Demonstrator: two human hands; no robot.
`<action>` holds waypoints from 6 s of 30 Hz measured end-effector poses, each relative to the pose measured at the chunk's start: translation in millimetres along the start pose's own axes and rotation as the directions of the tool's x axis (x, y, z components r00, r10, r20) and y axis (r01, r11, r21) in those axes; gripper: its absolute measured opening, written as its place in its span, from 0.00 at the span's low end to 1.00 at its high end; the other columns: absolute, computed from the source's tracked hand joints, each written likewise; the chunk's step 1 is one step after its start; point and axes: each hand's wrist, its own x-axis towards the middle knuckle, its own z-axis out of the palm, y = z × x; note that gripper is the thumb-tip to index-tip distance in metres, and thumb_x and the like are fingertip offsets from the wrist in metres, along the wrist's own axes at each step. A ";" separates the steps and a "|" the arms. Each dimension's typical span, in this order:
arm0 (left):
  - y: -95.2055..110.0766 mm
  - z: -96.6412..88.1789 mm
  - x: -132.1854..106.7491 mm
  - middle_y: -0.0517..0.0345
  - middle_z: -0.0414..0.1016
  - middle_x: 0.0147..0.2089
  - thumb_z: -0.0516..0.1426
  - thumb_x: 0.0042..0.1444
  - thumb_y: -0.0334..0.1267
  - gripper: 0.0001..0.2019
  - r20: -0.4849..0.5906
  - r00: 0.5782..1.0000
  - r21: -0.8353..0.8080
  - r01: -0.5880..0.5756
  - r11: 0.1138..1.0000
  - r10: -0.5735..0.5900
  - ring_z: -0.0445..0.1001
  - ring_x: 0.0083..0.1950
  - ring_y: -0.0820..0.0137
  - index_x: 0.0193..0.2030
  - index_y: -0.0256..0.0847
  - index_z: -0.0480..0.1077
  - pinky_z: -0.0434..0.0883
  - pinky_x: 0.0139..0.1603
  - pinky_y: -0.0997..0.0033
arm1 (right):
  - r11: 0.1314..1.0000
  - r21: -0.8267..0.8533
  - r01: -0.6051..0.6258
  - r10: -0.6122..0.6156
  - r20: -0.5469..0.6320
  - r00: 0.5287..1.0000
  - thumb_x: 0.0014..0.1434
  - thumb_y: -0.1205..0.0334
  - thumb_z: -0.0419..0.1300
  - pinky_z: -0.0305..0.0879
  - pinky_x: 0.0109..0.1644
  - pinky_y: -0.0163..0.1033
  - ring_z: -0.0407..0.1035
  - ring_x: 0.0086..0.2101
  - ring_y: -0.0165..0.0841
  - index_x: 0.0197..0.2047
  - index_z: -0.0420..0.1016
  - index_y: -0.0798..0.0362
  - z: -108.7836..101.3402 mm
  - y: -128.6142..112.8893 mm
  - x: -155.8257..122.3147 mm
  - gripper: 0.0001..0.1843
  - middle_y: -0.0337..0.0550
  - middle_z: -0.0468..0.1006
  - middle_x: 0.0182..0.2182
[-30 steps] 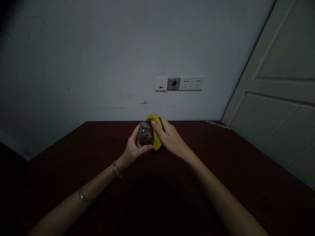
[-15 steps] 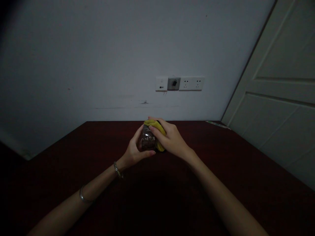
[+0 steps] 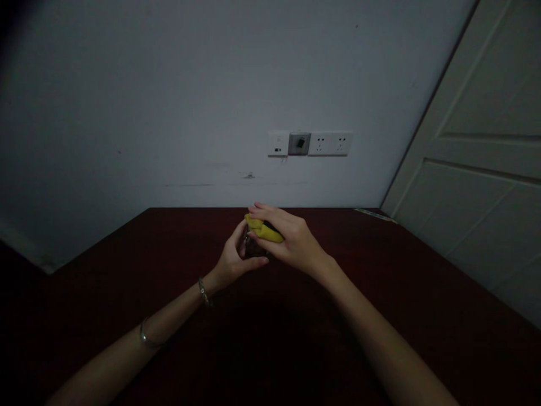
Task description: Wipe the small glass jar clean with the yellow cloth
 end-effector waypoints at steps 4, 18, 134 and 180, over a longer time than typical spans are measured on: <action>-3.0 -0.8 -1.5 0.42 0.59 0.63 0.69 0.39 0.37 0.47 -0.007 1.000 0.021 0.022 1.000 -0.021 0.61 0.63 0.53 0.64 0.41 0.50 0.61 0.63 0.50 | 0.999 0.013 0.032 -0.032 0.017 0.999 0.58 0.61 0.60 0.66 0.58 0.51 0.68 0.53 0.39 0.53 0.72 0.47 -2.3 0.1 0.7 0.19 0.43 0.77 0.50; -6.5 -7.8 -6.8 0.41 0.59 0.62 0.68 0.41 0.40 0.45 -0.067 0.998 0.028 0.013 1.000 -0.011 0.61 0.63 0.54 0.62 0.42 0.48 0.63 0.61 0.53 | 0.944 0.238 -0.231 0.230 0.031 0.973 0.58 0.58 0.60 0.72 0.48 0.45 0.76 0.41 0.36 0.41 0.79 0.49 -12.8 -13.8 6.8 0.10 0.40 0.81 0.41; -4.5 -9.7 5.0 0.46 0.68 0.54 0.68 0.40 0.37 0.37 -0.158 0.987 0.005 -0.003 1.000 0.004 0.70 0.53 0.58 0.55 0.41 0.56 0.68 0.54 0.52 | 0.980 -0.193 0.056 -0.057 -0.003 0.998 0.58 0.62 0.60 0.73 0.47 0.41 0.76 0.42 0.37 0.50 0.73 0.49 -22.8 -16.4 0.1 0.16 0.45 0.80 0.44; 1.1 -6.8 5.1 0.56 0.70 0.37 0.67 0.39 0.43 0.34 -0.189 0.964 -0.167 0.155 0.974 -0.185 0.71 0.24 0.76 0.52 0.35 0.59 0.76 0.24 0.72 | 0.979 -0.106 -0.172 0.163 -0.096 0.982 0.56 0.58 0.62 0.72 0.37 0.38 0.76 0.34 0.35 0.42 0.77 0.50 -21.5 -13.2 1.2 0.11 0.42 0.82 0.38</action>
